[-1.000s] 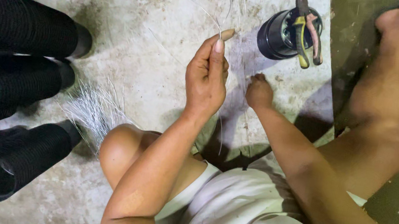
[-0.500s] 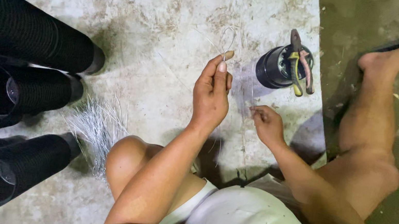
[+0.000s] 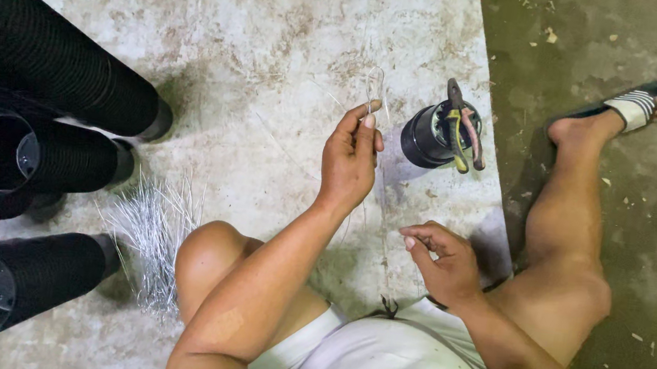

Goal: The person sits on the floor and repeatedly pulls thin transparent fibers from a bundle, aligns them, and cuts them to length using a knife. The cut pieces are placed into a black cylindrical container nearby.

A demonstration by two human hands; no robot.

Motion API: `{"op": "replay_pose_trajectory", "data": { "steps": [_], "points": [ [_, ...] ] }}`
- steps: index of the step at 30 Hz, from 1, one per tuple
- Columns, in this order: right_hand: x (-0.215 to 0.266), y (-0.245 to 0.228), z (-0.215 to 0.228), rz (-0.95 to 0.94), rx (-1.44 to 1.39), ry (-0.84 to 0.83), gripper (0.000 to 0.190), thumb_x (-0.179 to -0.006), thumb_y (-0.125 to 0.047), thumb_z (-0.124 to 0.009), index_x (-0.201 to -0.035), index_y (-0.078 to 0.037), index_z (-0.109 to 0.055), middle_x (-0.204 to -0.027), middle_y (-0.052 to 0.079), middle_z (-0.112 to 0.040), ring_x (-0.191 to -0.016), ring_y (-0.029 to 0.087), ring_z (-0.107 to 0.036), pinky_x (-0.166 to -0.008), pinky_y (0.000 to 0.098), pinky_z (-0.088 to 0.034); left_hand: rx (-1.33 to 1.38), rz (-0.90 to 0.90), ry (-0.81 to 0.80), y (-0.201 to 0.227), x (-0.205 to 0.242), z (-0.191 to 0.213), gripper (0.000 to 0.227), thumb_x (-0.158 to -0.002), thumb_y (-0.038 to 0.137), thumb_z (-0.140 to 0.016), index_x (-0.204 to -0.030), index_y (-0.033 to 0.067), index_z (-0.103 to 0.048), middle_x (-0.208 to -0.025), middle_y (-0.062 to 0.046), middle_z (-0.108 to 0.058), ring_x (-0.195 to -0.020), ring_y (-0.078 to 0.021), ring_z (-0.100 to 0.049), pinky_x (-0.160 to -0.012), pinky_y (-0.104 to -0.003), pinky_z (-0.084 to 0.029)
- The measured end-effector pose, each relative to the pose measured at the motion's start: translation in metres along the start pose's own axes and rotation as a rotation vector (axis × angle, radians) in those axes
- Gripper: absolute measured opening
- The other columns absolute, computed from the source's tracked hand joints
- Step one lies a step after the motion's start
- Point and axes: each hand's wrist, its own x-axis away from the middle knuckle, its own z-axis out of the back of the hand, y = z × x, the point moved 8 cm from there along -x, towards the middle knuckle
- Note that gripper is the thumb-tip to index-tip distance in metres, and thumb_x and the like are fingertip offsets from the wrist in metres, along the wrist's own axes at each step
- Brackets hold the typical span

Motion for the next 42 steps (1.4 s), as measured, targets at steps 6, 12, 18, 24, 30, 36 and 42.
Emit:
{"op": "replay_pose_trajectory", "data": {
  "steps": [6, 12, 18, 24, 30, 36, 42],
  "points": [
    [0.011, 0.026, -0.003, -0.181, -0.092, -0.011, 0.018, -0.098, -0.003, -0.066, -0.113, -0.001, -0.074, -0.085, 0.001, -0.066, -0.073, 0.005, -0.053, -0.064, 0.0225, -0.043, 0.028, 0.007, -0.048, -0.003, 0.008, -0.007, 0.032, -0.11, 0.022, -0.049, -0.133, 0.0029, -0.061, -0.078, 0.0, -0.06, -0.06, -0.0056, -0.052, -0.054, -0.023, -0.047],
    [0.009, 0.04, -0.012, -0.273, -0.213, -0.021, 0.018, -0.097, -0.005, -0.063, -0.112, -0.001, -0.073, -0.081, -0.001, -0.066, -0.07, 0.006, -0.056, -0.064, 0.0227, -0.047, 0.282, 0.18, -0.244, -0.011, 0.015, -0.024, 0.032, -0.112, 0.024, -0.044, -0.129, 0.001, -0.058, -0.095, -0.01, -0.072, -0.072, -0.0144, -0.071, -0.065, -0.026, -0.057],
    [0.004, 0.046, -0.019, -0.277, -0.298, -0.049, 0.016, -0.099, -0.006, -0.062, -0.108, 0.0, -0.073, -0.079, 0.002, -0.065, -0.069, 0.009, -0.057, -0.065, 0.0245, -0.049, 0.473, 0.317, -0.314, -0.011, 0.021, -0.028, 0.035, -0.111, 0.027, -0.042, -0.131, 0.0017, -0.056, -0.099, -0.012, -0.072, -0.08, -0.0202, -0.074, -0.073, -0.031, -0.061],
    [0.001, 0.053, -0.021, -0.267, -0.373, -0.055, 0.015, -0.1, -0.004, -0.062, -0.11, 0.002, -0.07, -0.081, 0.003, -0.065, -0.068, 0.01, -0.057, -0.064, 0.0248, -0.049, 0.607, 0.342, -0.338, -0.016, 0.023, -0.028, 0.034, -0.111, 0.028, -0.047, -0.128, 0.001, -0.059, -0.082, -0.002, -0.058, -0.071, -0.0132, -0.063, -0.068, -0.028, -0.056],
    [-0.009, 0.048, -0.024, -0.26, -0.302, -0.071, 0.025, -0.097, -0.001, -0.064, -0.122, 0.0, -0.066, -0.08, 0.002, -0.062, -0.067, 0.009, -0.058, -0.063, 0.0244, -0.05, 0.686, 0.338, -0.263, -0.036, 0.011, -0.028, 0.039, -0.11, 0.027, -0.052, -0.138, -0.0002, -0.058, -0.073, 0.005, -0.04, -0.058, -0.0052, -0.033, -0.052, -0.023, -0.029],
    [-0.022, 0.044, -0.042, -0.315, -0.308, -0.121, 0.015, -0.101, -0.005, -0.063, -0.11, 0.001, -0.074, -0.079, 0.002, -0.064, -0.067, 0.009, -0.059, -0.064, 0.0242, -0.051, 0.621, 0.258, -0.181, -0.039, -0.002, -0.021, 0.046, -0.111, 0.031, -0.054, -0.142, -0.0029, -0.058, -0.074, 0.006, -0.039, -0.059, -0.0037, -0.032, -0.051, -0.022, -0.027],
    [-0.025, 0.044, -0.043, -0.35, -0.298, -0.134, 0.013, -0.102, -0.006, -0.067, -0.106, 0.001, -0.075, -0.078, 0.003, -0.065, -0.066, 0.009, -0.059, -0.064, 0.024, -0.05, 0.666, 0.252, -0.172, -0.049, -0.008, -0.017, 0.035, -0.109, 0.03, -0.053, -0.129, 0.0037, -0.064, -0.072, 0.005, -0.042, -0.054, -0.0034, -0.031, -0.047, -0.022, -0.024]
  ]
}}
